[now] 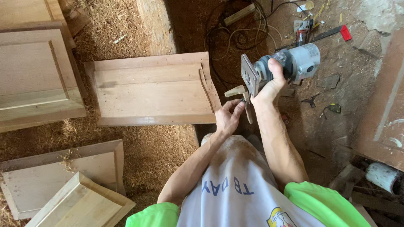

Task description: The person adjusts a router using a wrench and a wooden guide piece, then uses the router to carve a groove along the edge of a wooden board.

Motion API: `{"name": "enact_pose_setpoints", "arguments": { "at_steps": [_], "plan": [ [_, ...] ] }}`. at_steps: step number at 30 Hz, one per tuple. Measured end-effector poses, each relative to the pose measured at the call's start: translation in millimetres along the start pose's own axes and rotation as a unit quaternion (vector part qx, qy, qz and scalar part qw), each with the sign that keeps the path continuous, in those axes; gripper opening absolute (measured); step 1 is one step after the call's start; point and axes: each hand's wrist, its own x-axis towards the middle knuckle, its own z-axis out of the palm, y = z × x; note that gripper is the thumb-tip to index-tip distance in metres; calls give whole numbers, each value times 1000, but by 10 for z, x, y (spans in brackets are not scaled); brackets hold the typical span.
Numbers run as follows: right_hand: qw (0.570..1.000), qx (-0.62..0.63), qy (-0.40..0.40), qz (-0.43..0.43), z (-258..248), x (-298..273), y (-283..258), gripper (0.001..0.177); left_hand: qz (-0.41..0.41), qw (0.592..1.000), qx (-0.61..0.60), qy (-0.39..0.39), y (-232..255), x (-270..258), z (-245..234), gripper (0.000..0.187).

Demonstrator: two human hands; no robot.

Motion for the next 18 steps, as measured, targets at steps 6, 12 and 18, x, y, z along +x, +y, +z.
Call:
{"name": "enact_pose_setpoints", "arguments": {
  "at_steps": [6,12,18],
  "plan": [
    [1000,22,-4,-7,83,-76,79,28,-227,954,-151,-127,-42,148,-131,55],
    [999,21,31,5,134,-133,114,34,-326,901,-276,-75,-277,229,13,38],
    [999,33,13,-10,102,-192,116,47,-354,870,-341,39,-219,295,114,31]
  ]
}}
